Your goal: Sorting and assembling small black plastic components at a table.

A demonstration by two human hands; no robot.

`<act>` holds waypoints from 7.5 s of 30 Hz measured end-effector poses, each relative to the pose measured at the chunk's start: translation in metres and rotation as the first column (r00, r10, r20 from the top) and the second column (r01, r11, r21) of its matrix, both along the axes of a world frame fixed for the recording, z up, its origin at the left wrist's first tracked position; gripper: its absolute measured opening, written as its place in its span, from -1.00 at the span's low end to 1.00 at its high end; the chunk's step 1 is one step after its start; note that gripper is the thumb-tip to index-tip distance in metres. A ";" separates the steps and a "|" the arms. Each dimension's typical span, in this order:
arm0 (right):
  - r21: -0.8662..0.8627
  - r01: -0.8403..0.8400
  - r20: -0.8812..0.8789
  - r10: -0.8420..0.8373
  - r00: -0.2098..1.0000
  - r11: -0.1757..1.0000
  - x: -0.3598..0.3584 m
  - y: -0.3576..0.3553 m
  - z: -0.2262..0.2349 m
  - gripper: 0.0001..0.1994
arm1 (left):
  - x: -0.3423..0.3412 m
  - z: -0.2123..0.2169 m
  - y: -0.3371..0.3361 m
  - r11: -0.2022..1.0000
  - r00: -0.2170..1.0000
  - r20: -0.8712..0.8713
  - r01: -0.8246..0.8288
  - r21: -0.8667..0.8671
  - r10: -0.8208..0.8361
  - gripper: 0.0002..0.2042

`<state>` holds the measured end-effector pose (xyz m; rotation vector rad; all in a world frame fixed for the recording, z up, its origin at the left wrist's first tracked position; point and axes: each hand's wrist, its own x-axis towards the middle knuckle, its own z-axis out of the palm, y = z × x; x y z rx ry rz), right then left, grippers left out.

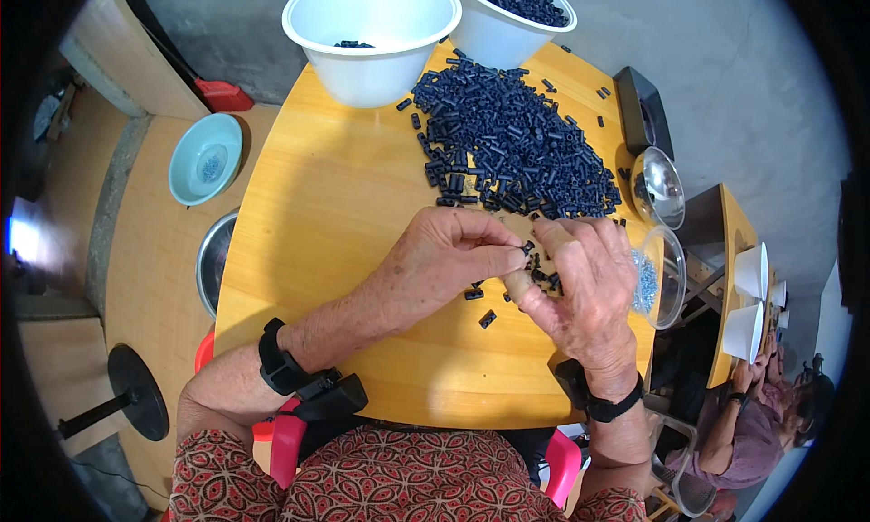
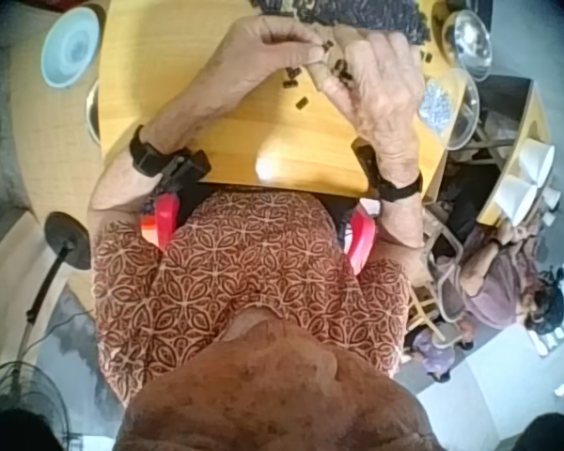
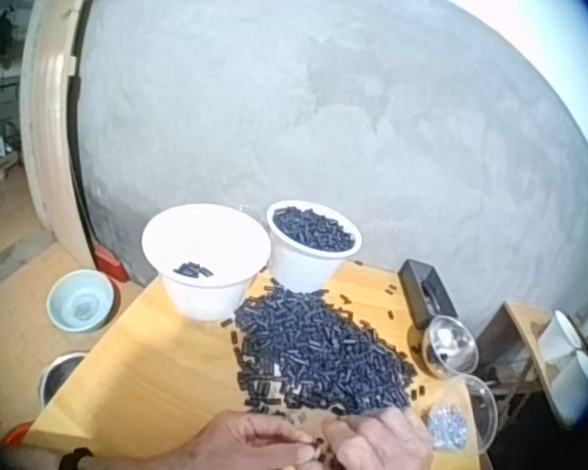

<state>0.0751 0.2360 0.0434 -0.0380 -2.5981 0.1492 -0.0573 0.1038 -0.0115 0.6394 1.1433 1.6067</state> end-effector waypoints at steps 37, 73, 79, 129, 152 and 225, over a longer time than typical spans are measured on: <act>0.034 -0.022 0.045 0.021 0.999 0.999 0.004 -0.001 0.011 -0.64 | -0.014 0.037 -0.019 0.990 0.957 -0.271 -0.126 -0.056 0.107 -0.86; -0.010 0.098 0.144 -0.095 0.985 0.995 0.061 0.014 -0.007 -0.77 | -0.040 0.038 -0.077 0.928 0.607 -0.768 -0.370 -0.043 0.206 -0.90; -0.113 0.169 0.187 -0.147 0.971 0.979 0.079 0.011 -0.011 -0.89 | -0.008 0.032 -0.018 0.985 0.703 -0.709 -0.158 -0.070 0.062 -0.87; -0.501 0.177 0.164 -0.109 0.981 0.847 0.074 -0.005 -0.027 -0.78 | 0.018 -0.022 0.019 0.969 0.008 -0.982 0.163 0.187 0.188 -0.91; -0.411 0.064 -0.042 -0.089 0.995 0.909 0.053 -0.012 -0.014 -0.69 | 0.031 -0.006 0.020 0.983 0.983 0.075 0.162 0.086 -0.168 -0.73; -0.182 -0.059 -0.126 0.036 0.991 0.982 0.006 -0.009 -0.015 -0.69 | 0.001 -0.002 -0.004 0.997 0.986 0.153 0.076 -0.021 -0.072 -0.82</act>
